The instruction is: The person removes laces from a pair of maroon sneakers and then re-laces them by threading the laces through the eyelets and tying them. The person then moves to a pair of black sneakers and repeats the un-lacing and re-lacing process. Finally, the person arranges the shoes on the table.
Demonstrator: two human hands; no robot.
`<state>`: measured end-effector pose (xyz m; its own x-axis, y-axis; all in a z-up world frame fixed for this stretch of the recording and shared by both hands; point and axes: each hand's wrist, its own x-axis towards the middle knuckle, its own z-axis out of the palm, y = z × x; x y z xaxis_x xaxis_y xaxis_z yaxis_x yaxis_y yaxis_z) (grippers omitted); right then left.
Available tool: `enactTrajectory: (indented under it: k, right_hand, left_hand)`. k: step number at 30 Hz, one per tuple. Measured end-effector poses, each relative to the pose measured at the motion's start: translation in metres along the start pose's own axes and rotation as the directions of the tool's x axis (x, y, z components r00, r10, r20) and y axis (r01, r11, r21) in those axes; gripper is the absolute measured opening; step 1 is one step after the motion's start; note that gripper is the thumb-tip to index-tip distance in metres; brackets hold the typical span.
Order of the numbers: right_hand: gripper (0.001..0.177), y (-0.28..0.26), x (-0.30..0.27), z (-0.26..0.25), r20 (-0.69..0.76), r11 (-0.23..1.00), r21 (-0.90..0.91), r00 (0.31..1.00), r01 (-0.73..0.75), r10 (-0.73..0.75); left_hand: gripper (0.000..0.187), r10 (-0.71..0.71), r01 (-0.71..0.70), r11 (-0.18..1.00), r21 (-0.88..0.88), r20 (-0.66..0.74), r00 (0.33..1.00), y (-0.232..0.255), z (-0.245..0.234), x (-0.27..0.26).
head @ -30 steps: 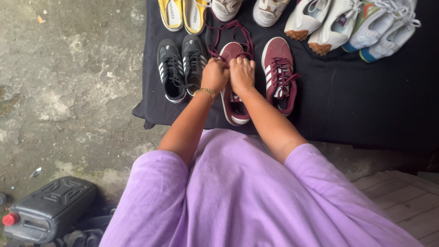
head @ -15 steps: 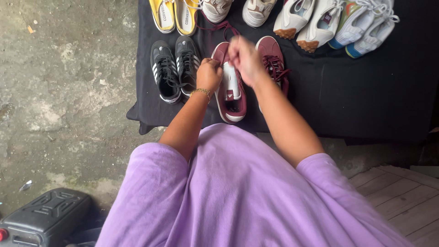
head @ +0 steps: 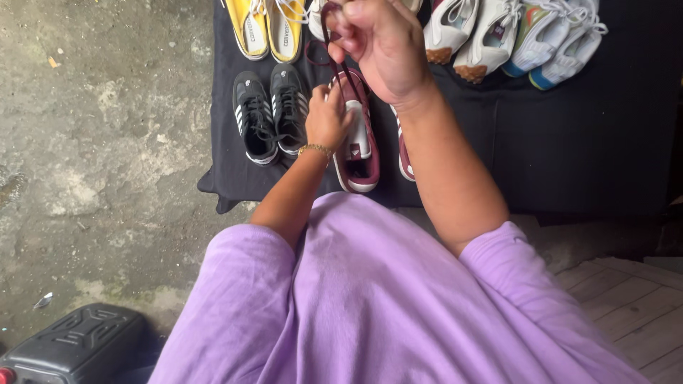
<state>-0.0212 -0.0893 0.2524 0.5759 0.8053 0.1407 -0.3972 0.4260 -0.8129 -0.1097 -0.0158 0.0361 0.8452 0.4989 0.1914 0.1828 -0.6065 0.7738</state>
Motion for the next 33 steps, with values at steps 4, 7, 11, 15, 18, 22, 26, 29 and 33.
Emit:
enactTrajectory:
  k: [4,7,11,15,18,22,26,29,33]
  right_hand:
    - [0.014,0.008,0.004,-0.041,-0.065,0.996,0.084,0.998,0.011,-0.006]
    - [0.018,0.026,0.0,-0.095,-0.091,0.989,0.064,0.988,0.132,-0.126]
    - [0.064,0.121,-0.012,-0.146,-0.362,0.639,-0.766,0.775,0.069,-0.518]
    - [0.059,0.206,-0.052,-0.171,-0.585,0.544,-0.723,0.796,-0.426,-0.155]
    - [0.056,0.23,-0.066,-0.172,-0.541,0.286,-0.83,0.814,-0.478,-0.209]
    - [0.085,0.226,-0.061,-0.161,-0.173,-0.205,-0.94,0.899,-0.273,-0.403]
    - [0.082,0.227,-0.062,-0.159,-0.523,0.107,-0.85,0.799,-0.516,-0.298]
    - [0.083,0.235,-0.067,-0.162,-0.708,0.096,-0.705,0.689,-0.703,-0.154]
    - [0.09,0.234,-0.06,-0.169,-0.66,0.096,-0.747,0.717,-0.658,-0.227]
  left_hand:
    - [0.016,0.279,-0.283,0.958,-0.034,-0.098,0.955,-0.007,0.021,0.021]
    - [0.036,-0.036,0.104,0.969,-0.224,0.287,0.957,-0.021,0.047,0.039]
    - [0.042,-0.152,0.358,0.761,-0.54,0.388,0.909,-0.042,0.07,0.054]
    - [0.048,-0.239,0.485,0.647,-0.589,0.447,0.862,-0.054,0.079,0.064]
    - [0.054,-0.339,0.555,0.663,-0.503,0.459,0.821,-0.051,0.082,0.058]
    - [0.057,-0.28,0.423,0.735,-0.53,0.331,0.901,-0.027,0.074,0.071]
    - [0.057,-0.242,0.442,0.556,-0.704,0.372,0.896,0.017,0.049,0.099]
    - [0.045,-0.03,0.41,0.025,-0.912,0.41,0.912,0.069,0.017,0.126]
    - [0.029,0.311,0.315,-0.303,-0.899,0.219,0.925,0.143,-0.042,0.148]
